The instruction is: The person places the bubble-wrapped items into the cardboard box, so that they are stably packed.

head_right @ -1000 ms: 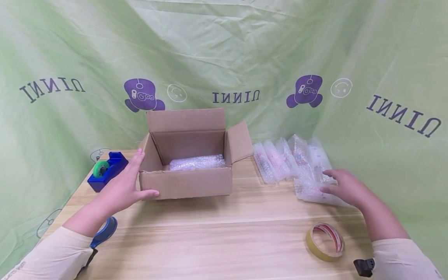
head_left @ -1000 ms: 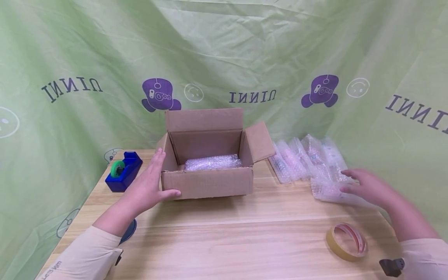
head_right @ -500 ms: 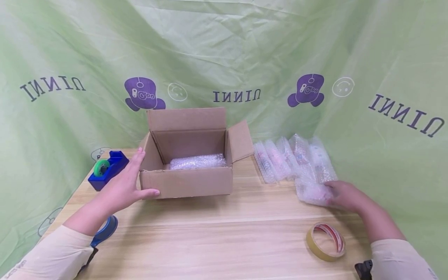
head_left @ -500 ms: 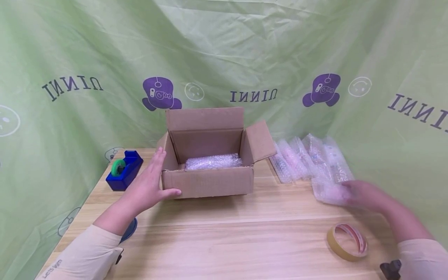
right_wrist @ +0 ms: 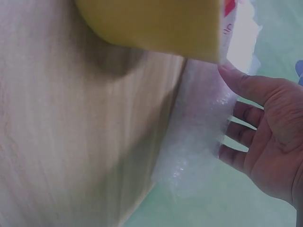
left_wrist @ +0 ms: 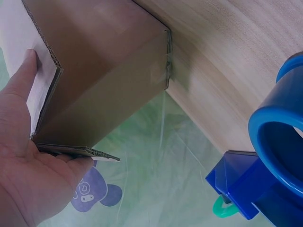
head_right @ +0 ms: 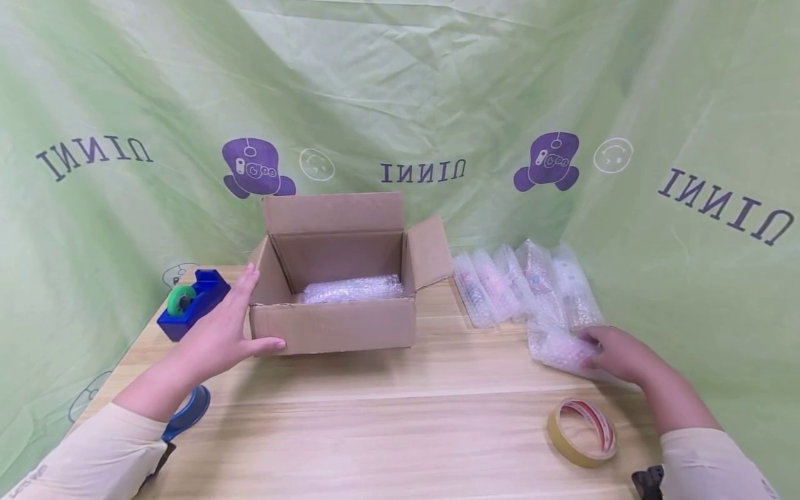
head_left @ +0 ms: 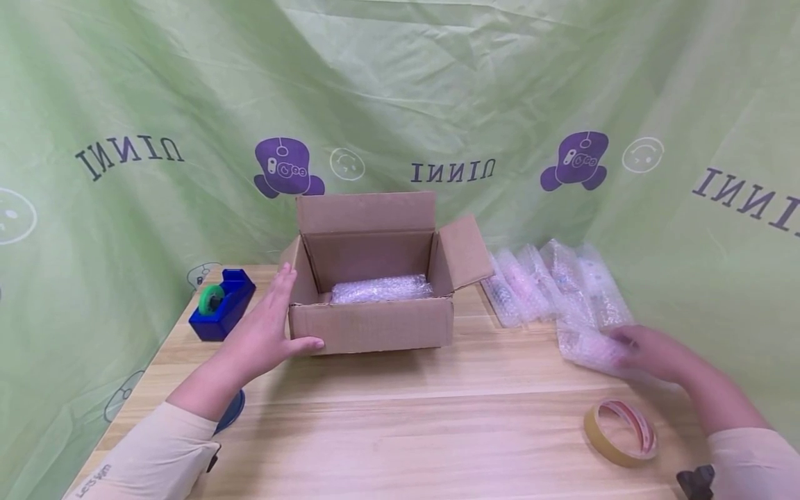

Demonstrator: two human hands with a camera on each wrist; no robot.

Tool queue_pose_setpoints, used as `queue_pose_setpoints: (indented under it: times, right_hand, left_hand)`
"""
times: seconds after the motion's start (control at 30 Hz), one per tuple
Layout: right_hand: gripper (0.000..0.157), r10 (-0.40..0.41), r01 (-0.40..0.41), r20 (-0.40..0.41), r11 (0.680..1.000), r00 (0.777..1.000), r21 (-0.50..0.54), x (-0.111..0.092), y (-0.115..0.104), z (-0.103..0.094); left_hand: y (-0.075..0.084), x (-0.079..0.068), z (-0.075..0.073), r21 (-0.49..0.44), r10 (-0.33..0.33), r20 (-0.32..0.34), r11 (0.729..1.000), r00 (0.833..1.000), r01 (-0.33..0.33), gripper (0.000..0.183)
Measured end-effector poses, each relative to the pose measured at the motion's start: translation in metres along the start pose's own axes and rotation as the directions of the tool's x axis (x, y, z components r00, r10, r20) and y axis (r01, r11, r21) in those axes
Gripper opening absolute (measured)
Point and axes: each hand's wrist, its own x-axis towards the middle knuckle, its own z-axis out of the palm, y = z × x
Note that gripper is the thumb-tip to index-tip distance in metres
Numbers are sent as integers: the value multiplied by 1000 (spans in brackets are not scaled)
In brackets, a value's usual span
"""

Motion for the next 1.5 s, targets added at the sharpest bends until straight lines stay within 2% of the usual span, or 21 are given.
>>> queue_pose_setpoints:
  times: [0.27,0.53,0.8,1.03,1.27,1.5]
  right_hand:
    - [42,4,-4,14,1000,1000,-6,0,-9,-11]
    - [37,-32,32,-28,999,999,-2,8,-35,-28]
    - [32,-126,122,-129,992,984,-44,24,-69,-44]
    - [31,-174,165,-201,985,964,-59,39,-102,-61]
    - [35,-206,203,-256,978,945,-36,53,-139,-80]
    - [38,-244,230,-270,970,931,-85,67,-171,-98]
  left_hand:
    - [0,0,0,6,6,-4,1000,1000,-6,129]
    - [1,0,-1,3,2,-1,1000,1000,-2,128]
    - [1,-1,-1,5,2,-2,1000,1000,-2,128]
    - [3,-2,-1,5,-2,-1,1000,1000,2,128]
    - [3,-1,-3,5,-9,-2,1000,1000,9,128]
    - [2,-1,-2,3,-10,-2,1000,1000,10,128]
